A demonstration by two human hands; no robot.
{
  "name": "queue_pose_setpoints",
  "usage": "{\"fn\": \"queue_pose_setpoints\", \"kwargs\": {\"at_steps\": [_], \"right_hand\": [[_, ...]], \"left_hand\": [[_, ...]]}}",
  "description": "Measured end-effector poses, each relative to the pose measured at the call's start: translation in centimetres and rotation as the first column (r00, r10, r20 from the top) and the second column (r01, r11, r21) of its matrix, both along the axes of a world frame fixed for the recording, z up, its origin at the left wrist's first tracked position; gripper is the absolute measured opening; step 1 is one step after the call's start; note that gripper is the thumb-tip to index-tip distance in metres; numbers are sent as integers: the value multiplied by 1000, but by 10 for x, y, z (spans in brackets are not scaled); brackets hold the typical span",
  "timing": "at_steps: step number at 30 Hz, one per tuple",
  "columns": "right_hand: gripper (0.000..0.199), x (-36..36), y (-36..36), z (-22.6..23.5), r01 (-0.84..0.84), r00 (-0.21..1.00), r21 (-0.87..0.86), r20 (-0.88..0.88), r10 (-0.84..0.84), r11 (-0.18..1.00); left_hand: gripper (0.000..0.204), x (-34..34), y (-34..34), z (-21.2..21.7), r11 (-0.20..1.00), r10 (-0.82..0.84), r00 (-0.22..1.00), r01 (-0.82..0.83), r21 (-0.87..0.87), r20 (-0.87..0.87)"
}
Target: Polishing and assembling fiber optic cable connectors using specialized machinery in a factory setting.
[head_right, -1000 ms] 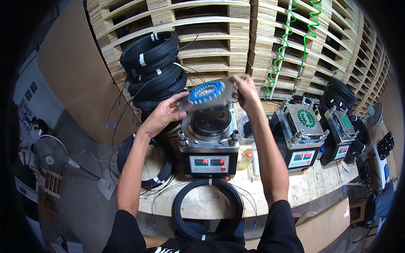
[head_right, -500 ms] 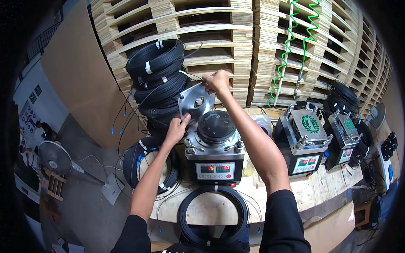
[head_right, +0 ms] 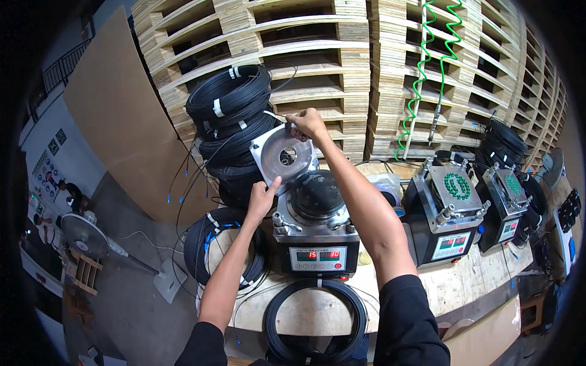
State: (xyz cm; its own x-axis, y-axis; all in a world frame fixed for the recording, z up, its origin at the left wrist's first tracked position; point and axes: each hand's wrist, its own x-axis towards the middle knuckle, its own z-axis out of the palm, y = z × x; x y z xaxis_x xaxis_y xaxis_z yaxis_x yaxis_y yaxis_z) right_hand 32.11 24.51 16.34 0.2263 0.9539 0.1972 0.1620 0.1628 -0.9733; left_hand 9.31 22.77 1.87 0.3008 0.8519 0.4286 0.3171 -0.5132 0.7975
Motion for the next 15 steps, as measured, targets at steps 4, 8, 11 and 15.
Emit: {"fn": "queue_pose_setpoints", "kwargs": {"at_steps": [4, 8, 11, 15], "right_hand": [[32, -6, -9, 6, 9, 998, -31, 65, -7, 999], [35, 6, -28, 7, -59, 992, -58, 109, 65, 997], [45, 29, -50, 5, -128, 974, -87, 178, 141, 988], [47, 65, -108, 3, -158, 890, -200, 395, 227, 967]], "left_hand": [[74, -3, -2, -1, 997, 40, 999, -41, 61, 19], [73, 6, -9, -1, 996, 32, 999, -36, 83, 44], [62, 11, -11, -4, 990, 3, 998, -13, 141, 69], [57, 8, -21, -2, 993, 28, 996, -37, 108, 84]]}}
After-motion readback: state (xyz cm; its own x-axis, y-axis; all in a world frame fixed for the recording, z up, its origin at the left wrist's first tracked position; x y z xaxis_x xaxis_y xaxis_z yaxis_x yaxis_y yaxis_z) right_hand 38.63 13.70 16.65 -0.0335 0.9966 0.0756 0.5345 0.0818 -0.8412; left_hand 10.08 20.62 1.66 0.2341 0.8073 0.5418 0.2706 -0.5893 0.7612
